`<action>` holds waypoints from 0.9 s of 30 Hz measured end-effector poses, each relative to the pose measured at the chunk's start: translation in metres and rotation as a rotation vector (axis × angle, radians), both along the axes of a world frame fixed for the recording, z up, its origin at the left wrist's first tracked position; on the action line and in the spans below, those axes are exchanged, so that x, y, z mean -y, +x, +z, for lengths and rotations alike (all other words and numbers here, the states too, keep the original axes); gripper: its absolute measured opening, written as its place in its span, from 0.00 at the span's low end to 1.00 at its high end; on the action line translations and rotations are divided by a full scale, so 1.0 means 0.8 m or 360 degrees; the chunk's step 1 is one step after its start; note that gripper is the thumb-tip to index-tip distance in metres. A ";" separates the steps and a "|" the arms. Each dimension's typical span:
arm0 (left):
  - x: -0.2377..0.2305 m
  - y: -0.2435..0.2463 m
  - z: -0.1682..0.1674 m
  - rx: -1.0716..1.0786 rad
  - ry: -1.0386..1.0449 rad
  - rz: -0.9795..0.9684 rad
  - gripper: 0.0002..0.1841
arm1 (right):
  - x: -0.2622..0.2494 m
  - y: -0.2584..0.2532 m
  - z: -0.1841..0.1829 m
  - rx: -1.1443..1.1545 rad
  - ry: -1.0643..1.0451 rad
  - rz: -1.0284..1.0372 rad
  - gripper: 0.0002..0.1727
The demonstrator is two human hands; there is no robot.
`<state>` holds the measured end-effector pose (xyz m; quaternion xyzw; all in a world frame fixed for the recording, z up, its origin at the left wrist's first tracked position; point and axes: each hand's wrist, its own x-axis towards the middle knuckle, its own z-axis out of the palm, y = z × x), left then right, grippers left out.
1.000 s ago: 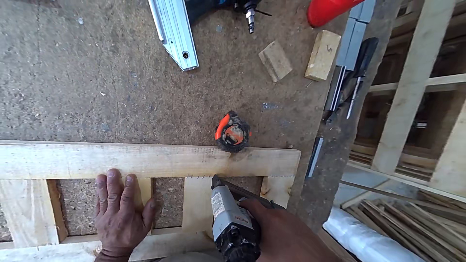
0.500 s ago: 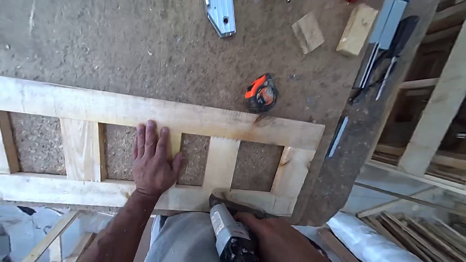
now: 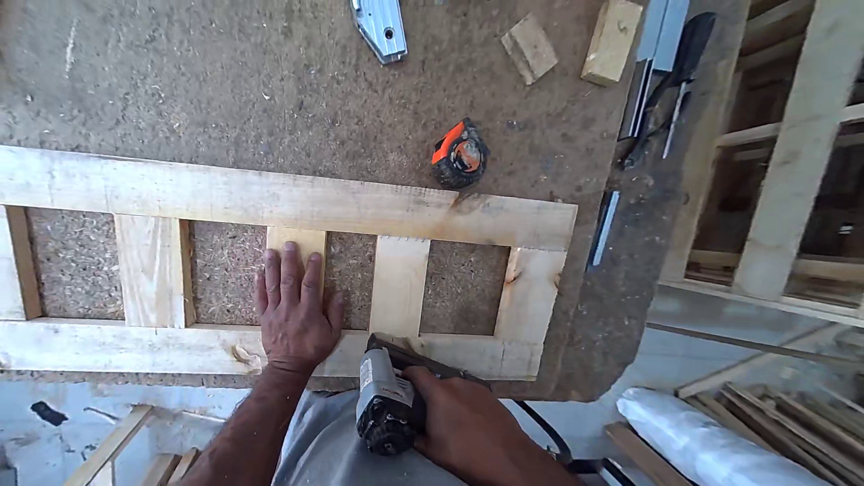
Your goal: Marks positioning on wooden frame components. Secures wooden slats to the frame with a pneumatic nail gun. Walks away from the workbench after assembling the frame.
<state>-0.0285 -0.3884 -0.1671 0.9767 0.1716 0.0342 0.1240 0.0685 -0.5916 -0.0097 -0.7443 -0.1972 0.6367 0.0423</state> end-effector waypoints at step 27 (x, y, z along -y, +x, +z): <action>0.001 -0.001 -0.004 0.0010 0.0064 0.0045 0.33 | 0.024 0.020 0.002 -0.0100 -0.0072 0.0039 0.32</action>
